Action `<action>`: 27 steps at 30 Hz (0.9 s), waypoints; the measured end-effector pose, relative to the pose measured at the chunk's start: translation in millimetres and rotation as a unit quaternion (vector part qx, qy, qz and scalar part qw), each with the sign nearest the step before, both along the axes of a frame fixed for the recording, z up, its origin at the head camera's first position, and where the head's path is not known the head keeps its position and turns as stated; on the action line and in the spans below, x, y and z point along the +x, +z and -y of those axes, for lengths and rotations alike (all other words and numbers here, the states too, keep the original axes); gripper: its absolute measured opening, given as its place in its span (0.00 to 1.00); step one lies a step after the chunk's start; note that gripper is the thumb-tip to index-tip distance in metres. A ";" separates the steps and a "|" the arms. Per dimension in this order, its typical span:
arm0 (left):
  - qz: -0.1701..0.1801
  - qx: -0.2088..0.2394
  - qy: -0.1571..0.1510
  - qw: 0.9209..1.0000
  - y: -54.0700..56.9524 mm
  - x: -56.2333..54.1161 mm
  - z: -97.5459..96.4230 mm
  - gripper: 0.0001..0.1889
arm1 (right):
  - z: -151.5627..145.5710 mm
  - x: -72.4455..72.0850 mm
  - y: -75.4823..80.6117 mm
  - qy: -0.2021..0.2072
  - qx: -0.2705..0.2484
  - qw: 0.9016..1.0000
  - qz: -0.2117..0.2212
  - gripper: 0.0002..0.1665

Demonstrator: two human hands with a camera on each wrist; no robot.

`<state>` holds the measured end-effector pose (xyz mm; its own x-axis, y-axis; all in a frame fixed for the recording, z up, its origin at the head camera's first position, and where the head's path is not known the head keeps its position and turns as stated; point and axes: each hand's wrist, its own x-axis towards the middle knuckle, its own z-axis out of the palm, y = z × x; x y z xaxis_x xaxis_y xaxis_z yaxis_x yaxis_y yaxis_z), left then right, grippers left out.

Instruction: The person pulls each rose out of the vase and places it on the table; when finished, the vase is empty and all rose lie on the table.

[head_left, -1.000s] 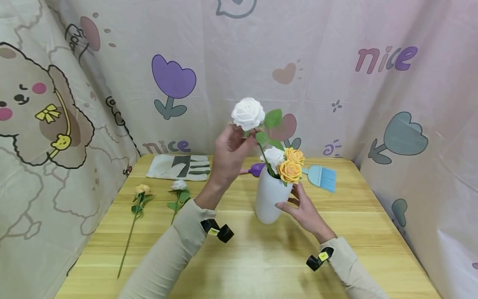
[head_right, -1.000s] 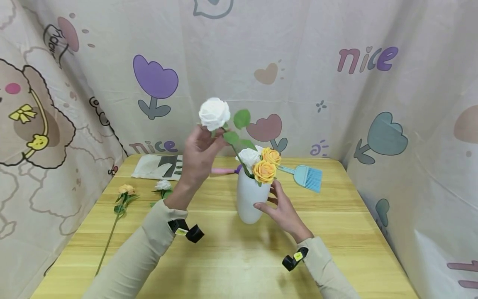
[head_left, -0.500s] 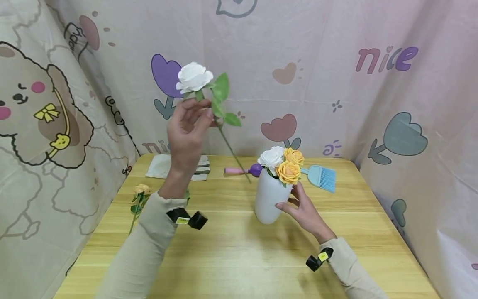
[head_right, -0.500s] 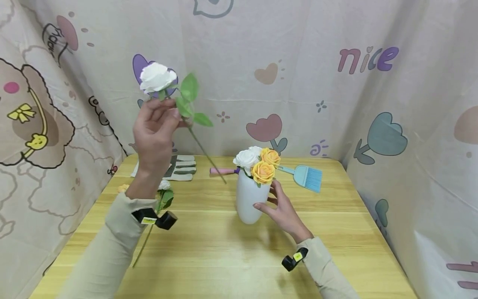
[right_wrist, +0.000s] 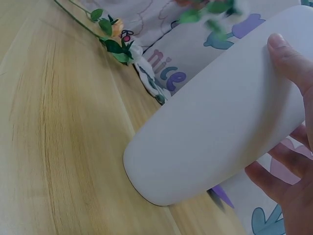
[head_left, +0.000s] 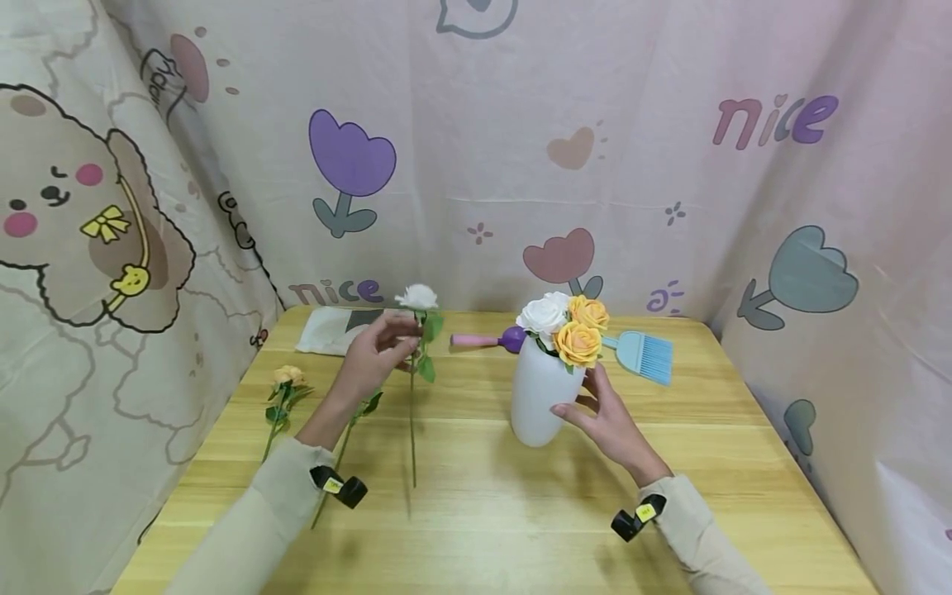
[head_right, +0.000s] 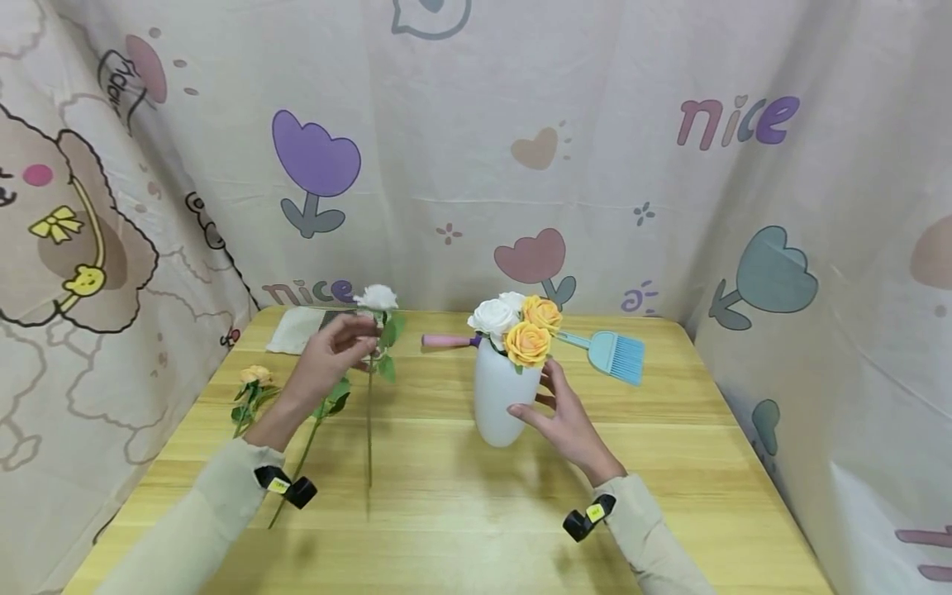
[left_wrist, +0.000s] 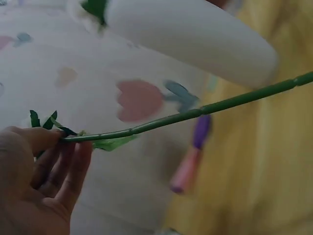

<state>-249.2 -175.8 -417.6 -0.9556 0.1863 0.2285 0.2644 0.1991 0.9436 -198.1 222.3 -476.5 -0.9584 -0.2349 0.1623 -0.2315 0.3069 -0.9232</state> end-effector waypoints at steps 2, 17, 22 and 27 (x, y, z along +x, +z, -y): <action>0.031 -0.020 -0.008 0.999 -17.4 -0.6 5.8 0.20 | 0.5 0.2 0.2 0.000 0.000 1.000 0.001 0.56; 0.145 -0.105 -0.009 0.984 -110.4 2.6 17.4 0.19 | 0.9 -1.1 -0.4 0.004 -0.001 1.000 0.001 0.57; 0.125 -0.166 0.022 0.978 -117.5 4.1 17.7 0.21 | 0.2 -1.3 -1.0 0.005 -0.002 1.000 0.001 0.57; 0.103 -0.221 0.030 0.969 -118.4 5.4 16.8 0.23 | -1.0 -1.4 -1.5 0.007 -0.003 1.000 -0.003 0.57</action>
